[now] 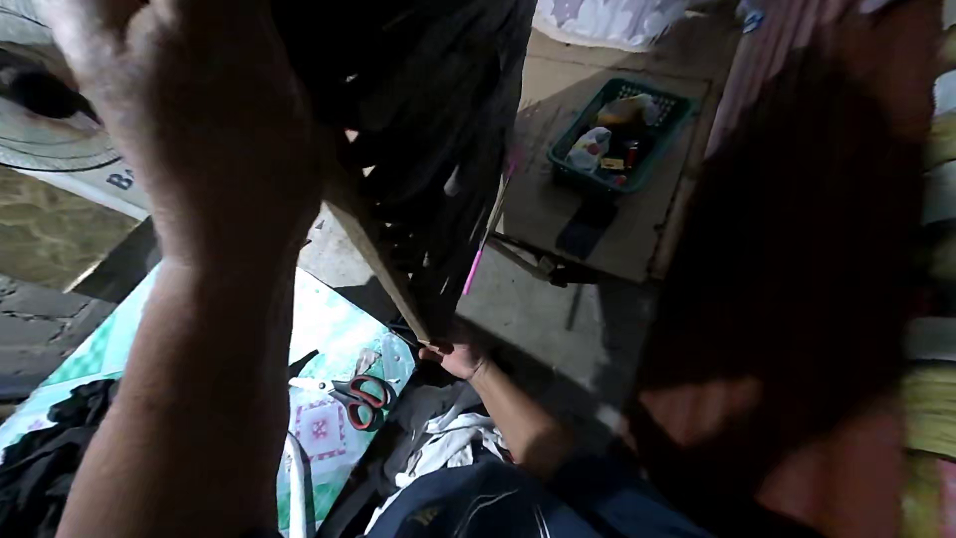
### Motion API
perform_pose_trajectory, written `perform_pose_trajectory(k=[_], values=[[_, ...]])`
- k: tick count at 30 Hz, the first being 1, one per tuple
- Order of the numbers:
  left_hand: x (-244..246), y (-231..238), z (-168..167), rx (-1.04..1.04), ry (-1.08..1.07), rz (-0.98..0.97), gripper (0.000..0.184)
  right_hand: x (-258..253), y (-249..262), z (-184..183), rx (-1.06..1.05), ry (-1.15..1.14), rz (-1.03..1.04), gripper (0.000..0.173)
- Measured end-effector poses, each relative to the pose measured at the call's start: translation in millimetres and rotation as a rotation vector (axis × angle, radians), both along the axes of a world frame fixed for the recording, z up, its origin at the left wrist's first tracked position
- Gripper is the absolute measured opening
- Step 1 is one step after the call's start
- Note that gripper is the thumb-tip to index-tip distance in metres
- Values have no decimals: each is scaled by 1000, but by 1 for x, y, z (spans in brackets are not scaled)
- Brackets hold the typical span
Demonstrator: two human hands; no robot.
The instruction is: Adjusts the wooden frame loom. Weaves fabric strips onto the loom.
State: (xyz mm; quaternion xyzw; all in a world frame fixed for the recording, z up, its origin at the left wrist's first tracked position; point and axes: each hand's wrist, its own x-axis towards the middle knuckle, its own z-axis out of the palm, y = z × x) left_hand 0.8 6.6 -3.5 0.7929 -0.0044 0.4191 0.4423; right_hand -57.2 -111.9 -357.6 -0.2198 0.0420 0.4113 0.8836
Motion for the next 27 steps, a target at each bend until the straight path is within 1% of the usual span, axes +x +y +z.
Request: perform_pose_trajectory(k=[2, 4, 6, 8, 9, 11, 13, 14, 15, 16, 18, 19, 20, 21, 22, 23, 24, 26, 27], values=[[-4, 10, -7, -121, -50, -18, 15, 1, -8, 3, -58, 12, -14, 24], [-7, 23, -17, -152, -110, -37, 23, 3, -11, 3, -90, 14, -18, 25], [-11, 50, -31, -101, -158, -51, 33, 5, -13, 3, -106, -10, -13, 25], [-18, 108, -50, 3, -228, -167, 41, 9, -13, -1, -124, -66, -27, 24], [-25, 126, -54, -2, -241, -158, 44, 10, -14, -2, -133, -101, -34, 25], [-40, 125, -50, -170, -270, 63, 44, 11, -19, -3, -170, -184, -32, 32], [-64, 157, -48, -148, -268, -100, 50, 11, -26, 1, -224, -263, -23, 37], [-72, 169, -47, -121, -293, -121, 51, 11, -31, 3, -245, -303, -25, 37], [-83, 177, -47, -81, -313, -83, 51, 10, -35, 5, -267, -352, -28, 37], [-97, 184, -48, -19, -323, 0, 50, 9, -38, 8, -274, -406, -31, 36], [-130, 191, -46, 125, -310, 253, 37, 7, -42, 15, -264, -481, -18, 36], [-142, 184, -39, 109, -287, 411, 27, 8, -42, 23, -247, -494, -14, 36], [-145, 167, -22, -11, -264, 631, 20, 8, -42, 29, -214, -480, -8, 36], [-142, 148, 2, -181, -149, 908, 20, 7, -43, 36, -198, -463, -1, 33], [-166, 179, -11, 125, -181, 788, 14, 6, -41, 42, -181, -461, -1, 28], [-182, 208, -17, 312, -268, 706, 11, 6, -39, 45, -158, -458, -2, 26], [-194, 224, -14, 368, -313, 690, 13, 5, -36, 48, -138, -460, -2, 22], [-217, 226, 0, 299, -264, 803, 12, 4, -31, 53, -96, -482, 28, 22], [-228, 223, 7, 246, -249, 817, 10, 3, -29, 56, -83, -493, 55, 21]])
